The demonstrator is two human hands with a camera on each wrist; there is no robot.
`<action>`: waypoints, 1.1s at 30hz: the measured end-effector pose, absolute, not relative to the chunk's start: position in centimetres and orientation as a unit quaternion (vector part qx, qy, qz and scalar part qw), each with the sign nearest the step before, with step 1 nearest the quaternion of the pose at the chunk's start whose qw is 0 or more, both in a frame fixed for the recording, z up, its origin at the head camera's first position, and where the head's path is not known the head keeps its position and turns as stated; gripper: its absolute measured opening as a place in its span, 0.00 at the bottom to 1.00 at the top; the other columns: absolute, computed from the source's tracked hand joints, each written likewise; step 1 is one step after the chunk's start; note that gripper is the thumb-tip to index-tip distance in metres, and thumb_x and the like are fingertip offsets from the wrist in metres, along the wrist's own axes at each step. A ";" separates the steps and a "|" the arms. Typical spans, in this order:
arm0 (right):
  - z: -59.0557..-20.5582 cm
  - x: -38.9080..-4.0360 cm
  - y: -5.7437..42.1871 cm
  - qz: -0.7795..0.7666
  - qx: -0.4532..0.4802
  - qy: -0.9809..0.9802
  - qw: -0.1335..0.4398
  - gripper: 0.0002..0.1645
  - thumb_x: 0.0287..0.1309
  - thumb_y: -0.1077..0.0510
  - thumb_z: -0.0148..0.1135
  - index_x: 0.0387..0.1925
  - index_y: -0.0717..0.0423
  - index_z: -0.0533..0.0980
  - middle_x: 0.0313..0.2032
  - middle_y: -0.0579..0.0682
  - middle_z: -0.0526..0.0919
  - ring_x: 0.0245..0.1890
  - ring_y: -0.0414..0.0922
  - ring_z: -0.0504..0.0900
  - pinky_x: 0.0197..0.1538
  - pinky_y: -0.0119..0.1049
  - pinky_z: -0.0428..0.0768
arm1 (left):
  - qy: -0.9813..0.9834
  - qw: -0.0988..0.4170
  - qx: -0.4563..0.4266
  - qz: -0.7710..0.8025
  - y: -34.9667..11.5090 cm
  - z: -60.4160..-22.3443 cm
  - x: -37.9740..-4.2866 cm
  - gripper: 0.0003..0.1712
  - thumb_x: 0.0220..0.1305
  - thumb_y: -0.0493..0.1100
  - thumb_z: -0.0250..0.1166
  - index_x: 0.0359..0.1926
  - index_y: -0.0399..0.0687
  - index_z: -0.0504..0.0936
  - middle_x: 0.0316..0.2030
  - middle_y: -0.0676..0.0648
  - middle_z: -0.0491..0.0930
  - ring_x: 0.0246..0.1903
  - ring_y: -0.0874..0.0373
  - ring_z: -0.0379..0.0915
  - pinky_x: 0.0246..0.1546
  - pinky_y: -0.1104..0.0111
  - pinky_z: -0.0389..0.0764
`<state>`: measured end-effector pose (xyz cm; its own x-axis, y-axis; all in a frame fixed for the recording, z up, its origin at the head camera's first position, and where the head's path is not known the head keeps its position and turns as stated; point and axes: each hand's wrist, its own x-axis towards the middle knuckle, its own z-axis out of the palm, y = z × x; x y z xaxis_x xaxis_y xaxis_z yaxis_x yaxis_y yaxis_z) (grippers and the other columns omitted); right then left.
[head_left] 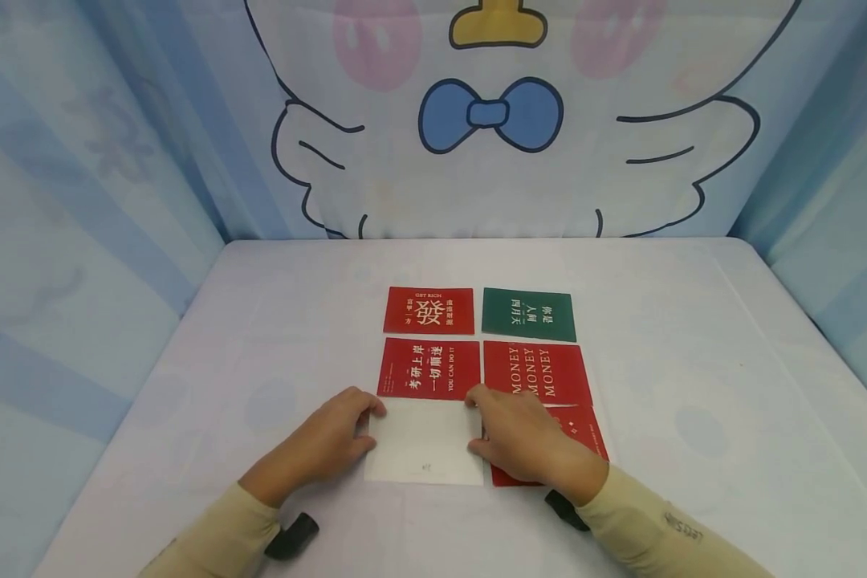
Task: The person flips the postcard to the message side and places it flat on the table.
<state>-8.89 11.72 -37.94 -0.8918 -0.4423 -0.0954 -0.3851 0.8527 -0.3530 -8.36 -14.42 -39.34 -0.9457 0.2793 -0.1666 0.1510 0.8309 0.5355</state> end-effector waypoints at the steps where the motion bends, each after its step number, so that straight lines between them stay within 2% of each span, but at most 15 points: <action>1: -37.9 -8.9 11.7 -0.164 -0.216 0.959 0.088 0.39 0.40 0.48 0.83 0.53 0.51 0.74 0.36 0.41 0.84 0.34 0.40 0.81 0.50 0.49 0.77 | 0.949 0.122 0.114 0.266 -14.4 -39.3 -8.4 0.21 0.54 0.33 0.76 0.48 0.45 0.80 0.37 0.54 0.72 0.38 0.58 0.69 0.43 0.66 0.78; 7: -37.8 -8.9 11.4 -0.160 -0.211 0.959 0.105 0.39 0.39 0.48 0.83 0.54 0.50 0.74 0.41 0.44 0.84 0.39 0.43 0.82 0.51 0.50 0.77 | 0.949 0.141 0.120 0.254 -14.6 -39.1 -8.5 0.21 0.54 0.34 0.76 0.48 0.46 0.80 0.38 0.53 0.73 0.39 0.58 0.69 0.45 0.65 0.79; 12: -37.8 -9.0 11.3 -0.150 -0.211 0.959 0.113 0.41 0.38 0.48 0.83 0.55 0.51 0.75 0.45 0.47 0.82 0.45 0.47 0.81 0.52 0.53 0.78 | 0.950 0.152 0.126 0.242 -14.6 -38.9 -8.4 0.21 0.54 0.35 0.76 0.49 0.46 0.81 0.43 0.50 0.75 0.42 0.57 0.70 0.50 0.62 0.79; 16: -37.8 -9.1 11.4 -0.140 -0.217 0.961 0.100 0.44 0.35 0.48 0.85 0.57 0.53 0.76 0.47 0.49 0.79 0.47 0.48 0.79 0.51 0.51 0.81 | 0.953 0.150 0.124 0.234 -14.6 -38.8 -8.2 0.21 0.55 0.36 0.76 0.50 0.45 0.82 0.48 0.47 0.73 0.45 0.56 0.70 0.51 0.62 0.80; 20: -37.8 -9.1 11.4 -0.132 -0.224 0.961 0.097 0.44 0.35 0.48 0.85 0.58 0.52 0.77 0.49 0.48 0.81 0.49 0.49 0.79 0.54 0.52 0.79 | 0.955 0.149 0.130 0.220 -14.5 -38.7 -8.1 0.22 0.56 0.37 0.76 0.53 0.44 0.83 0.49 0.46 0.72 0.49 0.54 0.70 0.52 0.61 0.79; 25: -37.7 -9.1 11.3 -0.122 -0.230 0.960 0.103 0.43 0.36 0.48 0.84 0.58 0.51 0.78 0.49 0.48 0.83 0.49 0.49 0.80 0.56 0.54 0.76 | 0.954 0.155 0.144 0.212 -14.5 -38.5 -8.0 0.23 0.56 0.36 0.75 0.54 0.42 0.83 0.50 0.45 0.75 0.53 0.51 0.71 0.56 0.57 0.77; 33: -36.5 -9.7 11.6 -0.094 -0.252 0.960 0.082 0.42 0.37 0.45 0.83 0.57 0.50 0.78 0.46 0.47 0.83 0.46 0.48 0.81 0.54 0.53 0.78 | 0.952 0.142 0.154 0.223 -14.6 -38.4 -8.2 0.22 0.57 0.36 0.75 0.54 0.42 0.83 0.49 0.46 0.76 0.51 0.53 0.72 0.54 0.58 0.78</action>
